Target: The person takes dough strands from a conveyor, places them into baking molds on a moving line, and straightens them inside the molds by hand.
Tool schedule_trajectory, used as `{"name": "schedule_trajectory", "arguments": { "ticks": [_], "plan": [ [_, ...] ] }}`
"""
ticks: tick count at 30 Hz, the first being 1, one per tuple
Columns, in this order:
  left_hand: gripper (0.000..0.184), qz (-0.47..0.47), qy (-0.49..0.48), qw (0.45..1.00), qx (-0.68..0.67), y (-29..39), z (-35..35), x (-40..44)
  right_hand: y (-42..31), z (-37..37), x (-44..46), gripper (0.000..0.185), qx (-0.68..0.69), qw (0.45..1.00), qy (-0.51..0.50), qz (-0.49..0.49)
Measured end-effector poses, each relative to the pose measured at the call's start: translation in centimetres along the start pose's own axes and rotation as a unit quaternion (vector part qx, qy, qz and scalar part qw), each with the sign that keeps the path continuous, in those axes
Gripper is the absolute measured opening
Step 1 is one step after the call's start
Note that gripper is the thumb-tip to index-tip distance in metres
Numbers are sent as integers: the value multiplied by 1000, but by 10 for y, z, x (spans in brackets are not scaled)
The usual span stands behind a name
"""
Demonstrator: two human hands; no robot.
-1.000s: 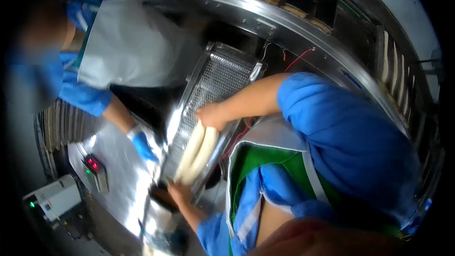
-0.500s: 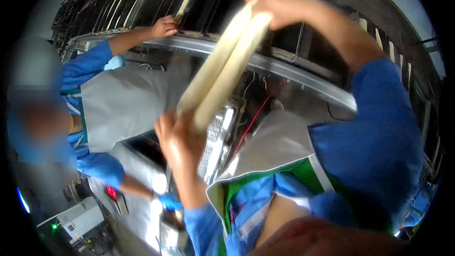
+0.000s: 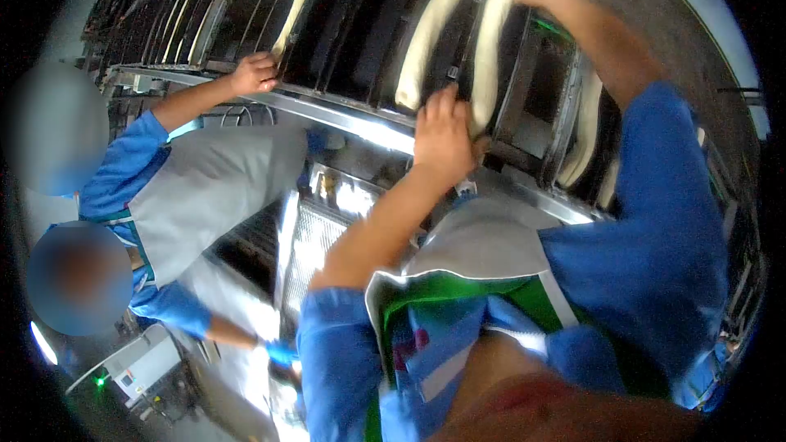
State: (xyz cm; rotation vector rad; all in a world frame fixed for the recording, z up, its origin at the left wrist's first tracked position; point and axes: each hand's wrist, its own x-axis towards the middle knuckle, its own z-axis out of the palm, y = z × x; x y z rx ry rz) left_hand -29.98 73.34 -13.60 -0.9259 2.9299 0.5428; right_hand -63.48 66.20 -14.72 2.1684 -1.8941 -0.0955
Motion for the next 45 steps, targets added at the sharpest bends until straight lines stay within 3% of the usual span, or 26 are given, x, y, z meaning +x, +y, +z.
{"name": "schedule_trajectory", "arguments": {
  "ticks": [1, 3, 4, 5, 6, 7, 9, 10, 11, 14, 16, 18, 19, 21, 23, 24, 25, 27, 29, 31, 33, 35, 37, 39, 41, 45],
  "plan": [
    [70, 18, 27, 999, -12, -4, 10, -20, -28, -31, -12, 31, -48, 991, -126, -24],
    [68, 6, 30, 1000, 2, -9, 13, -20, -24, -5, -11, 27, 99, 988, -121, 0],
    [63, 14, 60, 997, -35, -17, 10, -21, -30, -18, -2, 25, 134, 973, -188, 24],
    [59, 22, 91, 993, -71, -27, 7, -20, -40, -29, 6, 25, 135, 972, -189, 26],
    [51, -33, 60, 995, -67, -27, -5, -17, -51, -39, 11, 25, 155, 977, -137, 56],
    [45, -23, 118, 992, -43, -35, 4, -13, -58, -45, 14, 25, 174, 977, -84, 85],
    [41, -48, 112, 992, 2, -55, 11, -13, -78, -7, 39, 28, 194, 981, -10, -12],
    [41, -48, 114, 992, 4, -55, 7, -11, -86, 11, 50, 25, 76, 995, -53, -48],
    [40, -77, 49, 996, 15, -52, 1, -8, -98, 21, 57, 30, 73, 982, -176, 17],
    [40, -89, -70, 992, 47, -35, 0, -21, -108, 24, 40, 33, 65, 989, -129, 34],
    [40, -80, -123, 987, 69, -37, -3, -37, -115, 0, 30, 34, 118, 973, -193, -53],
    [39, -47, 29, 998, 17, -36, -2, -66, -111, -9, 22, 35, 184, 967, -163, -73],
    [39, -54, 30, 998, 13, -39, 0, -80, -109, -8, 17, 37, 254, 954, -136, -87],
    [42, -78, 77, 993, 41, -51, 7, -115, -111, 2, 13, 33, 239, 963, -114, -59],
    [45, -121, 98, 988, -22, -76, 25, -159, -123, -2, 17, 33, 117, 983, -87, 114],
    [45, -165, 122, 978, -50, -92, 34, -193, -144, -7, 20, 33, 118, 983, -87, 109],
    [44, -128, 169, 974, -76, -106, 37, -219, -166, -11, 17, 36, 103, 985, -75, 118],
    [43, -152, 100, 981, 72, -97, 37, -257, -184, -12, 9, 42, 76, 987, -55, 129],
    [34, -197, 167, 963, -73, -92, 50, -290, -203, -37, -25, 44, 132, 986, -32, 100],
    [31, -251, 203, 944, -66, -90, 53, -328, -218, -41, -56, 44, 147, 985, 4, 89],
    [28, -334, 192, 923, -9, -106, 67, -379, -237, -29, -86, 38, 254, 963, 82, 49],
    [29, -422, 192, 885, -30, -127, 84, -439, -269, -51, -105, 34, 221, 972, 52, 52],
    [30, -479, 236, 845, -37, -148, 113, -482, -286, -19, -108, 34, 236, 965, 32, 113],
    [31, -489, 256, 832, -45, -163, 137, -535, -290, 2, -121, 33, 249, 959, 56, 121],
    [30, -491, 265, 830, -11, -166, 148, -574, -288, 10, -125, 40, 208, 966, 15, 152],
    [27, -543, 265, 795, -47, -164, 156, -616, -224, 32, -128, 42, 311, 941, -97, 93]
  ]
}}
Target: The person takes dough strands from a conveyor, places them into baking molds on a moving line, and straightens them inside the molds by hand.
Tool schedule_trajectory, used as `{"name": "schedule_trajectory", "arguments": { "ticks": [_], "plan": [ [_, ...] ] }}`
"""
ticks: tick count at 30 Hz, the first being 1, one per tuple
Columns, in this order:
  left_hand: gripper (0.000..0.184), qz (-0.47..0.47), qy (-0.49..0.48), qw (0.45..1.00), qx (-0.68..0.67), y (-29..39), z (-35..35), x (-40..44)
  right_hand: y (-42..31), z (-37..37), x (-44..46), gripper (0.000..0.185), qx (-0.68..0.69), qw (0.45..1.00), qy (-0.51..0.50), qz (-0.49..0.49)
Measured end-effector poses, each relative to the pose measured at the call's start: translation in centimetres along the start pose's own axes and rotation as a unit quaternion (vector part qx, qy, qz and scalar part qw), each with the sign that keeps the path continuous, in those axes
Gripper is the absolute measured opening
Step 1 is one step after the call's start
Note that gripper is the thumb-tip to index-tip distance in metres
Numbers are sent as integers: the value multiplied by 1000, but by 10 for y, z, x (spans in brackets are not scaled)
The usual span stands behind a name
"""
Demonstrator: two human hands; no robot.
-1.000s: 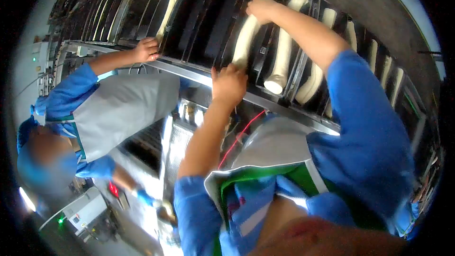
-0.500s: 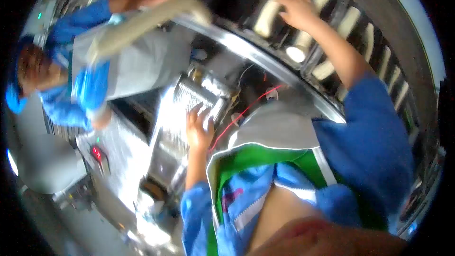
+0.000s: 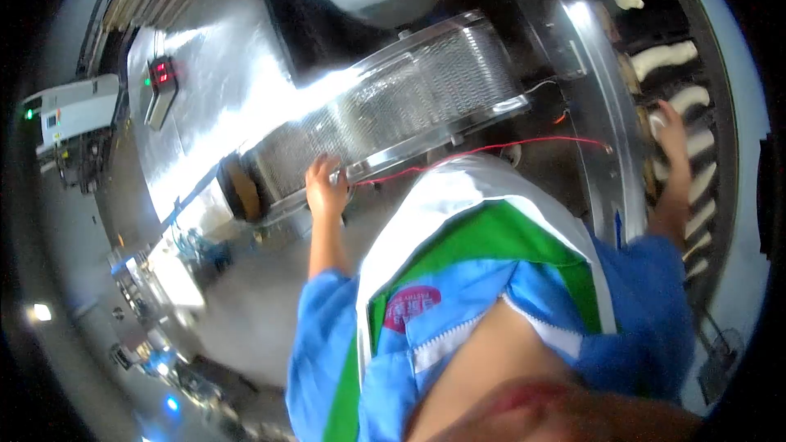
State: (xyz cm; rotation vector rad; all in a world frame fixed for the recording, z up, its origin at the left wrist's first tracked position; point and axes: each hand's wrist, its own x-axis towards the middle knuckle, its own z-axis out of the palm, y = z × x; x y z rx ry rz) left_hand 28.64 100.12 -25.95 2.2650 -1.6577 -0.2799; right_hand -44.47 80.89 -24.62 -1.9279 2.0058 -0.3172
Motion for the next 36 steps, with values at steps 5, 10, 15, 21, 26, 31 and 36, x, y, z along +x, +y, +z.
{"name": "schedule_trajectory", "arguments": {
  "ticks": [5, 10, 15, 21, 26, 31, 36],
  "plan": [
    [29, -37, -19, 999, 21, -28, -16, -6, 3, -2, -6, 42, -102, 994, -9, 27],
    [33, -92, -4, 996, -3, -24, -10, 0, -25, 2, -1, 28, -262, 959, 102, 46],
    [32, -51, -6, 999, -16, -18, 8, -9, -81, -20, -9, 26, -76, 972, -32, 221],
    [32, 15, -15, 999, 31, -10, 44, 3, -54, 2, -19, 40, -127, 981, 8, 148],
    [32, -53, -85, 994, 46, 61, 19, 39, -45, -15, -14, 57, -167, 979, -93, 66],
    [38, -75, -10, 997, 25, 28, 39, 35, -29, -6, -38, 16, -71, 994, -56, -59],
    [37, -136, 78, 986, 54, -22, 29, 15, 75, 4, -31, 25, -54, 997, 53, -24]
  ]
}}
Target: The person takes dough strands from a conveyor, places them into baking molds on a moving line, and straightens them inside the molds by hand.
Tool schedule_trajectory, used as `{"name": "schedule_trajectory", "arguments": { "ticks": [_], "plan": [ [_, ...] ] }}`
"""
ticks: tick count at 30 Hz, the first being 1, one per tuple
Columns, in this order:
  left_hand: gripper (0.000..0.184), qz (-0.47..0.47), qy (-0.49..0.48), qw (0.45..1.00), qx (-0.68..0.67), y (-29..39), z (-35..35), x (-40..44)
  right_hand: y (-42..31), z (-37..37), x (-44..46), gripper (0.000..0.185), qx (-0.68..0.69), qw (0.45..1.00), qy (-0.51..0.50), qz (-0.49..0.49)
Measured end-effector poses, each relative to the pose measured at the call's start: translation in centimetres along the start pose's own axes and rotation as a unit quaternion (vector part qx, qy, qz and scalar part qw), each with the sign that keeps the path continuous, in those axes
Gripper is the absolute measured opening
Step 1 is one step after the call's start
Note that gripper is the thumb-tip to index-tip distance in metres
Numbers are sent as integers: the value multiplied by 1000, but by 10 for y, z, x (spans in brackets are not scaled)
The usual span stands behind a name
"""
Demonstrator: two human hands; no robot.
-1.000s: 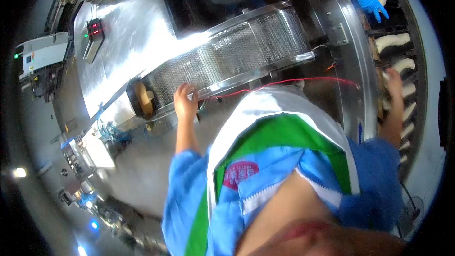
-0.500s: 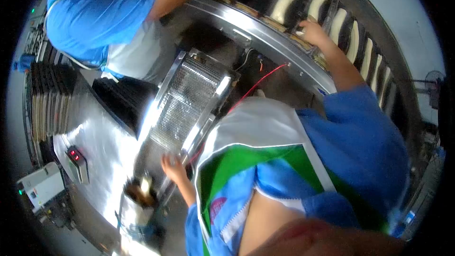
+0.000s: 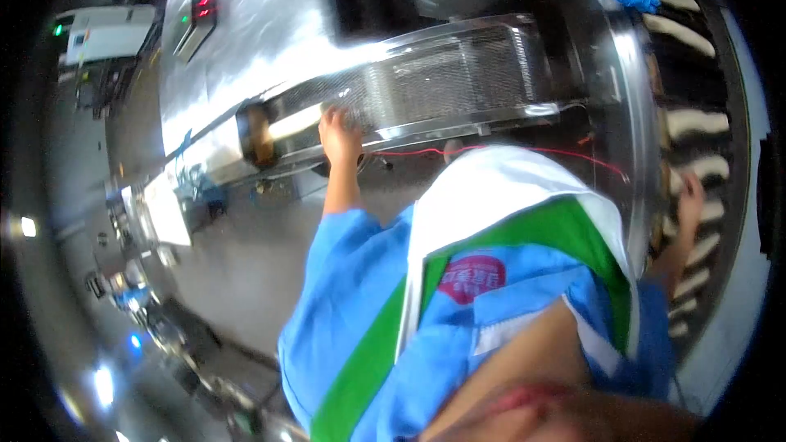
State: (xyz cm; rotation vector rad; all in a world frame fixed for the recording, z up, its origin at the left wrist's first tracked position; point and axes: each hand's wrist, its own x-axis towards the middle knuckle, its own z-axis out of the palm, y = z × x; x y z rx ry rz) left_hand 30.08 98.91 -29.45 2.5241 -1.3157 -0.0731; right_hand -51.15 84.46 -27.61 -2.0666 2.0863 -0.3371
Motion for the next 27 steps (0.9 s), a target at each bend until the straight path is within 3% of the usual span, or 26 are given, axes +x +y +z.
{"name": "schedule_trajectory", "arguments": {
  "ticks": [2, 4, 6, 8, 9, 10, 11, 12, 13, 14, 15, 16, 18, 19, 21, 22, 23, 24, 25, 26, 27],
  "plan": [
    [40, -9, 29, 1000, -4, -21, -10, 10, -30, -11, -7, 26, -122, 991, -1, 55],
    [43, 34, 108, 991, 74, -30, -22, 24, -36, 0, -14, 30, -112, 991, -7, 69],
    [45, 44, 119, 990, 63, -32, -24, 32, -34, 1, -21, 34, -115, 989, -13, 95],
    [45, 74, -29, 997, 16, -43, -22, 52, -36, 10, -27, 37, -127, 986, -13, 102],
    [46, 74, -125, 986, 77, -34, -25, 60, -41, 14, -32, 40, -103, 988, -3, 117],
    [46, 76, -158, 979, 107, -25, -24, 64, -61, 8, -35, 43, -83, 986, -40, 137],
    [47, 90, -189, 968, 135, -13, -21, 69, -78, 9, -41, 42, -69, 987, -6, 143],
    [47, 167, -161, 964, 129, -6, -25, 68, -70, 19, -48, 41, -101, 989, 0, 111],
    [48, 147, -218, 956, 132, -1, -19, 79, -132, -3, -55, 40, -115, 990, 6, 80],
    [48, 148, -245, 945, 160, 22, -27, 78, -136, -7, -45, 40, -17, 990, -2, 142],
    [48, 157, -244, 946, 143, 32, -33, 75, -119, 12, -50, 37, -127, 984, 117, 41],
    [49, 139, -215, 960, 118, 32, -35, 75, -146, -7, -43, 39, 35, 991, 19, 125],
    [45, 187, -153, 968, 60, 52, -82, 75, -169, -11, -49, 43, -75, 989, 68, 106],
    [40, 260, -71, 958, 96, 30, -91, 82, -168, -7, -49, 44, -73, 988, 74, 118],
    [37, 147, -120, 972, -135, 72, -159, 72, -177, -17, -45, 48, -43, 989, 45, 132],
    [44, 220, -13, 958, -183, 98, -183, 63, -174, -13, -44, 49, -50, 990, 47, 126],
    [48, 247, 18, 941, -231, 105, -202, 70, -174, -14, -44, 49, -43, 989, 51, 129],
    [53, 150, 145, 961, -180, 145, -221, 60, -176, -16, -43, 50, -54, 990, 42, 120],
    [62, 181, 159, 919, -311, 173, -232, 62, -175, -16, -43, 51, -65, 991, 35, 112],
    [64, 97, 173, 909, -366, 250, -253, 39, -171, -19, -42, 51, -60, 991, 39, 115],
    [61, 115, 201, 871, -434, 262, -253, 53, -168, -22, -41, 51, -49, 993, 24, 103]
  ]
}}
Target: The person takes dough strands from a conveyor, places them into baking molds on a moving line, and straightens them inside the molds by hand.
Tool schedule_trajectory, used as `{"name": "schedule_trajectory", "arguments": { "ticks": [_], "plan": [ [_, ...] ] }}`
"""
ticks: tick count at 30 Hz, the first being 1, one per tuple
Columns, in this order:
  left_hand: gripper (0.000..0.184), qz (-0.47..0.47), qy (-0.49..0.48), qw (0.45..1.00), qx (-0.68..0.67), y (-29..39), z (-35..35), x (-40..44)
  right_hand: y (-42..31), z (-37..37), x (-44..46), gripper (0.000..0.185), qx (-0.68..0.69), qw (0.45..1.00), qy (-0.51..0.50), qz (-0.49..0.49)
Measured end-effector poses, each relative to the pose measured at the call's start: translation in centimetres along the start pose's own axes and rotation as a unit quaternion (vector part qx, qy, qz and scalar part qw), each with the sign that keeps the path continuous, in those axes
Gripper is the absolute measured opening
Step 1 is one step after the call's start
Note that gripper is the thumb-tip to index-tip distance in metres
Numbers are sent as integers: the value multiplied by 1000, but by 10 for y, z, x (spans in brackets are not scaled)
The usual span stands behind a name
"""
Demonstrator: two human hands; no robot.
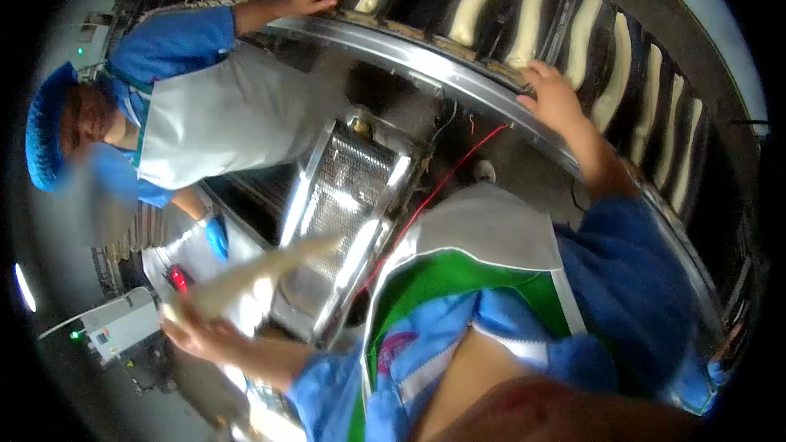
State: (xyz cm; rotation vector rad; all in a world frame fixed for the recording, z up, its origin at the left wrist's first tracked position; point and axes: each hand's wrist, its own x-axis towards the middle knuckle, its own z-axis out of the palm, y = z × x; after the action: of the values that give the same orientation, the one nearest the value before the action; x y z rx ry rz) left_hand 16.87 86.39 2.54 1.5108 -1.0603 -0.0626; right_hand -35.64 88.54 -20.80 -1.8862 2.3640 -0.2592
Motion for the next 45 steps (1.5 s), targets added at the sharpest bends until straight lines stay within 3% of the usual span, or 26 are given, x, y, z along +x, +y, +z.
{"name": "schedule_trajectory", "arguments": {
  "ticks": [2, 5, 6, 8, 9, 11, 13, 14, 15, 16, 17, 18, 19, 21, 24, 28, 31, 33, 34, 37, 40, 41, 42, 43, 44, 45],
  "plan": [
    [59, -13, 47, 996, -80, 37, 49, 22, -2, -10, 0, 52, 7, 999, -35, -12],
    [43, -25, -73, 933, -351, 57, 127, 33, 8, -12, 4, 54, 18, 996, -79, -32],
    [34, 69, -113, 909, -395, 81, 165, 17, 10, -6, 3, 56, 8, 997, -71, -36],
    [25, 47, -144, 894, -422, 94, 232, 8, 8, -18, 5, 59, 21, 994, -100, -33],
    [29, 103, -88, 931, -338, 100, 266, -6, 10, -20, 6, 60, 22, 994, -104, -32],
    [31, 71, -126, 915, -376, 110, 324, -51, 20, -7, 2, 58, 21, 997, -14, -75],
    [32, 201, -137, 965, -99, 82, 382, -81, 20, -20, 5, 58, 51, 994, -51, -78],
    [36, 177, -199, 961, -71, 61, 406, -99, 21, -21, 5, 58, 55, 994, -53, -83],
    [37, 254, -229, 938, -53, 32, 432, -117, 24, -22, 6, 58, 59, 993, -52, -91],
    [39, 196, -334, 922, 16, 30, 437, -141, 26, -21, 6, 58, 40, 993, -48, -98],
    [42, 274, -335, 901, 31, 14, 446, -160, 27, -20, 7, 58, 41, 993, -51, -101],
    [43, 239, -349, 906, 3, -2, 455, -178, 29, -20, 10, 58, 46, 991, -62, -106],
    [38, 142, -438, 887, 45, 18, 444, -185, 30, -22, 11, 57, 48, 990, -74, -111],
    [29, 312, -425, 841, 120, -6, 462, -187, 33, -23, 14, 56, 51, 988, -80, -122],
    [20, 273, -517, 794, 163, -26, 496, -178, 28, -27, 20, 55, 65, 987, -99, -110],
    [18, 165, -514, 832, 125, -3, 532, -181, 25, -32, 25, 54, 83, 983, -136, -87],
    [23, 173, -516, 830, 124, -13, 525, -178, 25, -32, 27, 53, 69, 985, -126, -95],
    [29, 245, -488, 808, 221, -23, 494, -175, 24, -32, 28, 53, 61, 986, -121, -97],
    [34, 240, -496, 795, 254, 5, 458, -168, 25, -30, 29, 53, 66, 987, -104, -107],
    [22, 309, -410, 839, 179, -26, 407, -146, 16, -31, 45, 46, 59, 989, -63, -122],
    [20, 195, -388, 877, 203, -76, 325, -152, -5, -58, 83, 24, -11, 985, -137, -101],
    [19, 157, -395, 887, 180, -88, 293, -156, -13, -58, 107, 20, -14, 990, -85, -114],
    [17, 166, -403, 876, 204, -103, 261, -164, -13, -42, 138, 17, 37, 976, 48, -211],
    [18, 75, -408, 889, 193, -120, 225, -175, -31, -44, 171, 16, 102, 966, 62, -231],
    [20, 50, -386, 903, 181, -116, 194, -184, -51, -44, 201, 15, 107, 966, 39, -231],
    [23, 34, -395, 894, 210, -132, 163, -193, -61, -20, 250, 16, 158, 921, 101, -342]
  ]
}}
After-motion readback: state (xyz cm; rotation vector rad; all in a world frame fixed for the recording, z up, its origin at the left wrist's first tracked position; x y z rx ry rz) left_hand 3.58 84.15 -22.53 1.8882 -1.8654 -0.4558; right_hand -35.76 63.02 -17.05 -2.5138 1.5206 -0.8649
